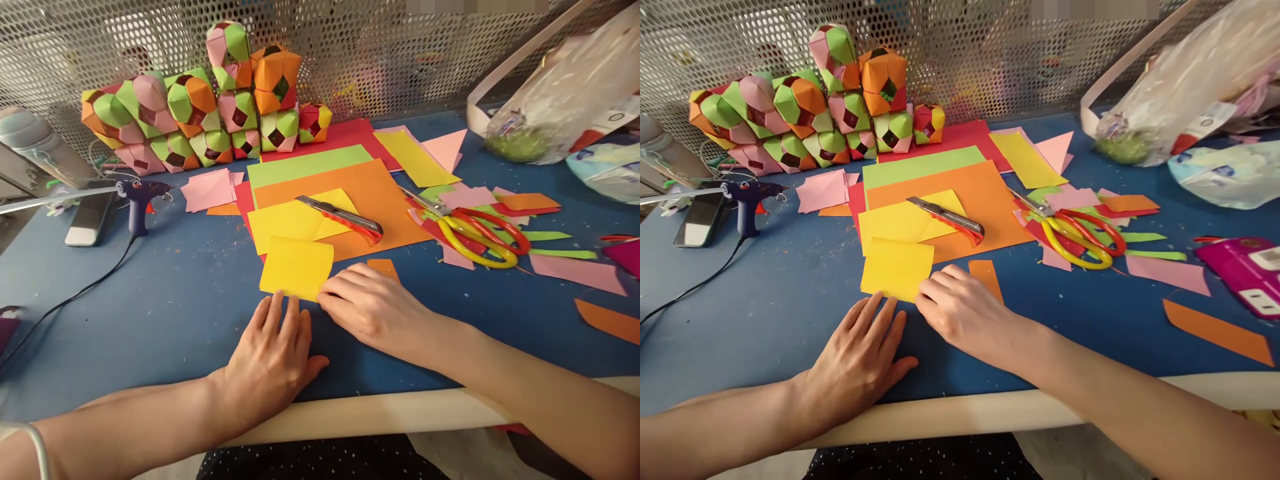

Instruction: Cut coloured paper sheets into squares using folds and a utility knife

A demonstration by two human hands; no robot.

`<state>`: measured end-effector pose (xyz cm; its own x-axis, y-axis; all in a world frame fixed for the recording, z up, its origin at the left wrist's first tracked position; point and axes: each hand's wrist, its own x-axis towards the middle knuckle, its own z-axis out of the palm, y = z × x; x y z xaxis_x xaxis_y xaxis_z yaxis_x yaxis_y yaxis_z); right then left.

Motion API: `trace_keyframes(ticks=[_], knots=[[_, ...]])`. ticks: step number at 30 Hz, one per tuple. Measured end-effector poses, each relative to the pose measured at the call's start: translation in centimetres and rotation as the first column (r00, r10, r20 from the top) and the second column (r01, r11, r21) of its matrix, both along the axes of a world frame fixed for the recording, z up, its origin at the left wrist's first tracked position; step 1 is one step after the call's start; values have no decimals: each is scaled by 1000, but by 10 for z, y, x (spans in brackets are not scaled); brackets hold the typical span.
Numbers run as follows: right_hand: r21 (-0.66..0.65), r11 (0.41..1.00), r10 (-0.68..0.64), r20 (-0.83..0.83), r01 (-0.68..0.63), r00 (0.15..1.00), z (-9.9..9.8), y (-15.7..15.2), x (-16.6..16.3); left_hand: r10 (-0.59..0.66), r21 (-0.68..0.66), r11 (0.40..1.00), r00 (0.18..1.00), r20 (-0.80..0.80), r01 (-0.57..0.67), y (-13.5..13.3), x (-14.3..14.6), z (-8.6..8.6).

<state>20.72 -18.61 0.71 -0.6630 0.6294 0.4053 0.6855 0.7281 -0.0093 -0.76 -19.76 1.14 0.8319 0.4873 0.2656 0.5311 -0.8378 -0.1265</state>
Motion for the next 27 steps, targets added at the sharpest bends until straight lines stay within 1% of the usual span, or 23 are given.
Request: trace_keyframes(ticks=[7, 10, 13, 17, 22, 27], knots=[[-155, 988, -10, -49, 2, 999, 4, -4, 7, -16, 35, 999, 1000, 13, 16, 0, -1, 1], [-246, 969, 5, -74, -23, 997, 6, -1, 12, -27, 30, 999, 1000, 13, 27, 2, -1, 2], [-293, 955, 13, -141, -54, 990, 6, 3, 17, -44, 24, 999, 999, 8, 43, 3, -1, 2], [-296, 952, 16, -186, -72, 982, 5, 6, 18, -50, 20, 999, 999, 4, 50, 4, -2, 2], [-290, 955, 22, -140, -62, 990, 5, 6, 18, -49, 21, 999, 999, -21, 50, 4, -2, 3], [-247, 967, 29, -139, -63, 990, 4, 6, 18, -37, 24, 999, 999, -34, 38, 2, -2, 5]])
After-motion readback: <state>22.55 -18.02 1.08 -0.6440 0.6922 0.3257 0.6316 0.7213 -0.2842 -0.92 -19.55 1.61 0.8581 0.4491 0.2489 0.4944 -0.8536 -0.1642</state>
